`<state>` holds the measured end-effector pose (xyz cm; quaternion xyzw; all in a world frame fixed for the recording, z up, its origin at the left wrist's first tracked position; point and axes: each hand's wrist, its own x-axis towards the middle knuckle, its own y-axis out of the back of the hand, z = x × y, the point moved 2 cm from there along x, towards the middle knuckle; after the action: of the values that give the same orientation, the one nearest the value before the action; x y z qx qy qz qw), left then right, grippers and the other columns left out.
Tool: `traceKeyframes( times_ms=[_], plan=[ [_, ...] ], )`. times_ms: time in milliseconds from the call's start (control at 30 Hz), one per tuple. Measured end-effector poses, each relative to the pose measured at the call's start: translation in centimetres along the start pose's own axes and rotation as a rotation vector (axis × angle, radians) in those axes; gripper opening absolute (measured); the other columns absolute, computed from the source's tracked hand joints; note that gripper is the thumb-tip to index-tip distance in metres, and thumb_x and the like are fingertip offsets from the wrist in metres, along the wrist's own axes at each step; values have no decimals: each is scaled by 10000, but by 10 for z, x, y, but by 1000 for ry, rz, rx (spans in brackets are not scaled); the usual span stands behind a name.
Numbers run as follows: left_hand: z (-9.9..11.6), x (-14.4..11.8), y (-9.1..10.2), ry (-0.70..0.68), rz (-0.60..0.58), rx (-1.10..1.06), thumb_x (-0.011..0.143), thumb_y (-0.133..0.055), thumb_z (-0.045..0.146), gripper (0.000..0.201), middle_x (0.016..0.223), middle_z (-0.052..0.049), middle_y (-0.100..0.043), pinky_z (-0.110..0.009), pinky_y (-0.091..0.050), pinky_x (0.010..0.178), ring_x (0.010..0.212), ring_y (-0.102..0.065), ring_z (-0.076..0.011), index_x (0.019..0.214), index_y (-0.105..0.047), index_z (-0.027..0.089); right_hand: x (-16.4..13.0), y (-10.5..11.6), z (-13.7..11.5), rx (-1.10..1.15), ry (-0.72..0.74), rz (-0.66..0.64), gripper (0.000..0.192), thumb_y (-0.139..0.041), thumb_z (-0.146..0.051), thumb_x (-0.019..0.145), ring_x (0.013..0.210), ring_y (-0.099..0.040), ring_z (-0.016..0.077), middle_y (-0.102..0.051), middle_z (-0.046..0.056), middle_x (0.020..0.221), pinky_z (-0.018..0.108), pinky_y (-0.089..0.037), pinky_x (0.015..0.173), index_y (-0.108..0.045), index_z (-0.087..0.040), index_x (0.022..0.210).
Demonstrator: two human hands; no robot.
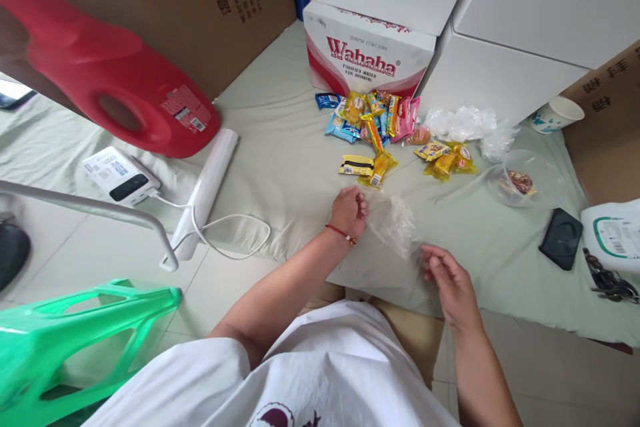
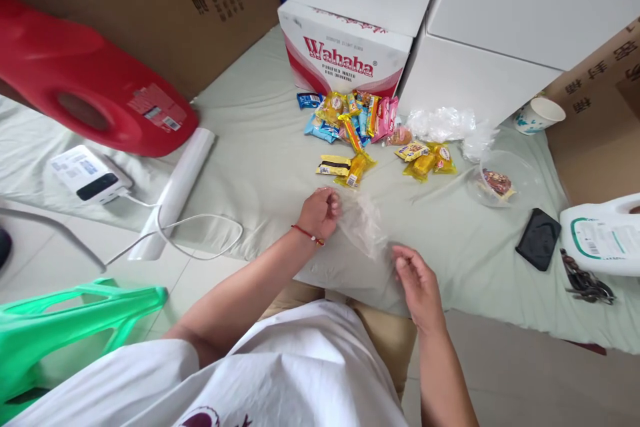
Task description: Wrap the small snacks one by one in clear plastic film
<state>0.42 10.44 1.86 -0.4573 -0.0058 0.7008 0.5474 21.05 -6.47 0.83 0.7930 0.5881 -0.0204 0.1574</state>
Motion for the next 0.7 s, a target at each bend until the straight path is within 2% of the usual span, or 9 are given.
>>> traceKeyframes(
  times_ms=[100, 200, 267, 333, 400, 467, 567, 633, 700],
  plan=[
    [-3, -7, -6, -67, 24, 36, 904, -546, 186, 151, 606, 100, -374, -196, -173, 425, 408, -286, -48, 855, -413, 239, 12, -2, -14, 32, 71, 73, 542, -622, -645, 925, 1018, -629, 216, -685, 125, 1204, 309, -557, 774, -678, -228, 1267],
    [-10, -16, -12, -125, 12, 67, 966, -519, 279, 184, 610, 97, -309, -199, -172, 430, 431, -258, -59, 851, -381, 244, 31, -26, -28, -22, 113, 32, 643, -770, -610, 812, 1095, -627, 230, -670, 128, 1280, 333, -566, 844, -631, -242, 1321],
    [-11, -20, -12, -169, -21, 110, 993, -511, 361, 261, 617, 94, -275, -203, -187, 439, 446, -239, -64, 829, -343, 246, 44, -44, -33, -29, 90, -42, 565, -797, -601, 771, 967, -646, 209, -718, 103, 1124, 320, -559, 800, -691, -223, 1178],
    [-8, -20, -7, -199, -61, 176, 990, -534, 393, 314, 619, 90, -264, -212, -196, 449, 458, -233, -69, 809, -323, 246, 57, -50, -39, -6, 62, -92, 454, -774, -610, 772, 777, -613, 171, -704, 52, 862, 294, -534, 715, -718, -201, 959],
    [1, -16, 0, -181, -101, 258, 961, -584, 363, 319, 614, 85, -279, -224, -186, 453, 463, -239, -69, 786, -348, 240, 69, -41, -47, 28, 50, -106, 424, -782, -602, 756, 674, -550, 142, -630, 9, 719, 276, -506, 661, -698, -195, 840],
    [12, -10, 8, -127, -138, 322, 931, -617, 338, 301, 606, 81, -299, -228, -162, 448, 453, -239, -60, 760, -396, 228, 80, -24, -55, 58, 43, -106, 417, -806, -586, 736, 666, -530, 134, -596, -3, 714, 266, -495, 639, -684, -196, 822],
    [22, -3, 15, -19, -171, 301, 916, -616, 378, 293, 584, 87, -314, -216, -126, 431, 410, -224, -43, 745, -437, 221, 86, -6, -66, -14, 108, -132, 384, -817, -550, 749, 749, -562, 149, -611, 13, 801, 267, -508, 666, -689, -203, 856],
    [21, 0, 14, 67, -178, 230, 910, -612, 402, 308, 562, 97, -301, -206, -121, 413, 383, -216, -37, 738, -430, 223, 81, -13, -71, -127, 239, -197, 372, -833, -487, 757, 861, -595, 167, -654, 48, 1002, 289, -537, 737, -721, -225, 997],
    [15, 1, 11, 126, -177, 190, 899, -624, 413, 336, 544, 106, -284, -199, -126, 395, 367, -205, -34, 720, -413, 223, 71, -33, -72, -229, 393, -288, 392, -823, -427, 783, 941, -610, 175, -626, 76, 1243, 314, -553, 801, -730, -262, 1126]
  ],
)
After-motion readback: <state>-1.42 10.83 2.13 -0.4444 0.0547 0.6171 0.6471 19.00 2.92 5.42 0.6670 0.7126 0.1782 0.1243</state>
